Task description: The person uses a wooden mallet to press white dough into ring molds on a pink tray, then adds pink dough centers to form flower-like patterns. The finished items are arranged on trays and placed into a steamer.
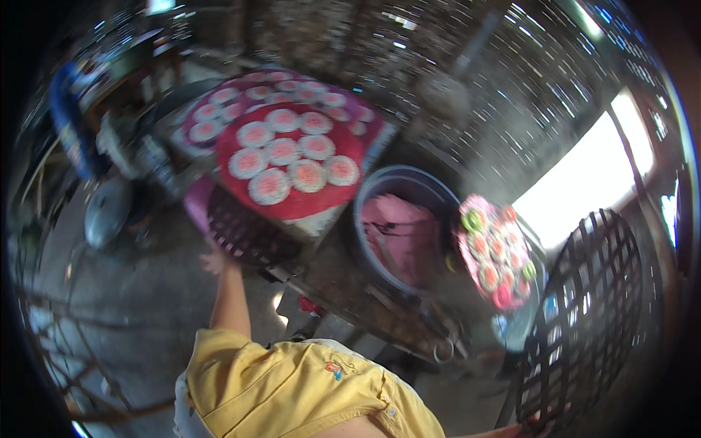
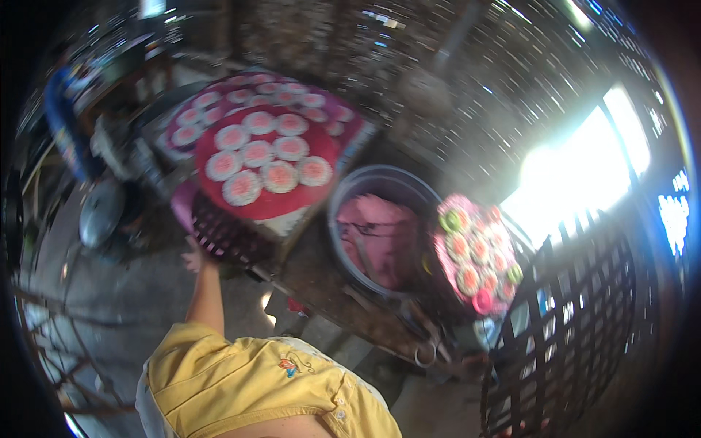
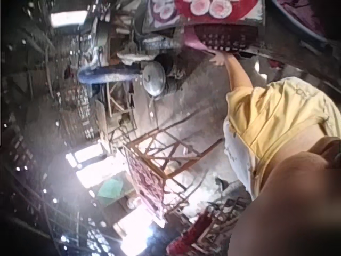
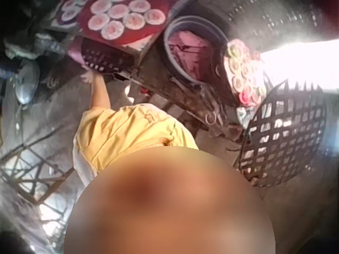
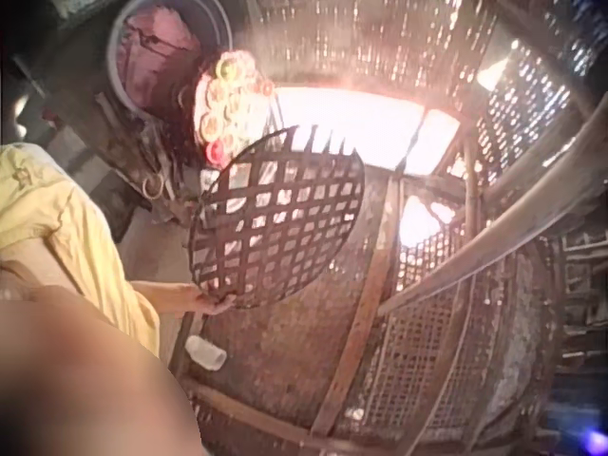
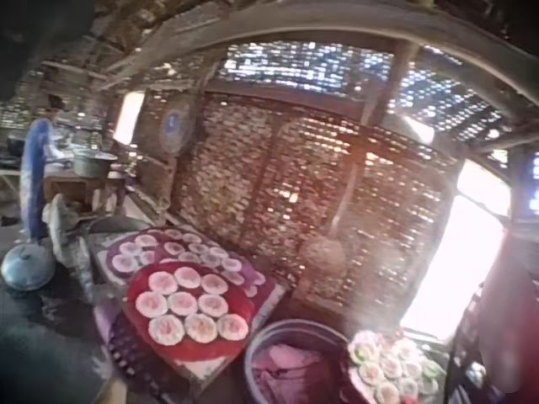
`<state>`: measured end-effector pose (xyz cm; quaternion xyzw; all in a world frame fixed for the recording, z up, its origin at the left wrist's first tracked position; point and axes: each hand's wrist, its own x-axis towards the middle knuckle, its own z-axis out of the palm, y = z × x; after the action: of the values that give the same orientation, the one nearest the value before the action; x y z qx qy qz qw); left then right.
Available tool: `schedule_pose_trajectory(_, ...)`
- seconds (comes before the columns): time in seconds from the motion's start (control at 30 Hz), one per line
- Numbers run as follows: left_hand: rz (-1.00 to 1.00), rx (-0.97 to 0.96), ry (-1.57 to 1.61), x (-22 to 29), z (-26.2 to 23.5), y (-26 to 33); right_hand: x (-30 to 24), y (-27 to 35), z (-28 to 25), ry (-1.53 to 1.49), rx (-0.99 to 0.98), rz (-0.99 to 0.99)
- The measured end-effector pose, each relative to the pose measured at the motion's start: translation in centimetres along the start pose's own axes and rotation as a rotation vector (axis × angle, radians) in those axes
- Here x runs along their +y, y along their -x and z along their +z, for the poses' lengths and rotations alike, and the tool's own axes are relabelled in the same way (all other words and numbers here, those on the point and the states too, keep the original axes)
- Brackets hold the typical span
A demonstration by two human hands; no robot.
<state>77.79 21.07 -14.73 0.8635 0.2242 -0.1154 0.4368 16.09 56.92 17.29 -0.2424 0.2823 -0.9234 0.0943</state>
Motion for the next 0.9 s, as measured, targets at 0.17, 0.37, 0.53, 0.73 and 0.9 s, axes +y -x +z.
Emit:
schedule_pose_trajectory(0.17,1.043,-0.011,0.832,9.8,-7.7,10.1,-2.5,4.9,-1.0,0.643,-0.248,-0.528)
schedule_pose_trajectory(0.37,1.658,-1.416,0.609,8.2,-11.8,33.9,-4.6,6.3,-1.4,0.333,0.156,-0.347)
schedule_pose_trajectory(0.53,2.037,-1.424,-0.01,1.9,-9.1,48.9,-6.1,5.8,-2.5,0.373,0.331,-0.393)
schedule_pose_trajectory(0.73,2.134,-1.188,-0.431,0.6,-5.3,54.4,-9.3,5.3,-8.3,0.524,0.147,-0.426)
schedule_pose_trajectory(0.9,2.121,-1.238,-0.14,1.5,-5.6,54.0,-9.8,3.7,-12.9,0.954,0.139,-0.655)
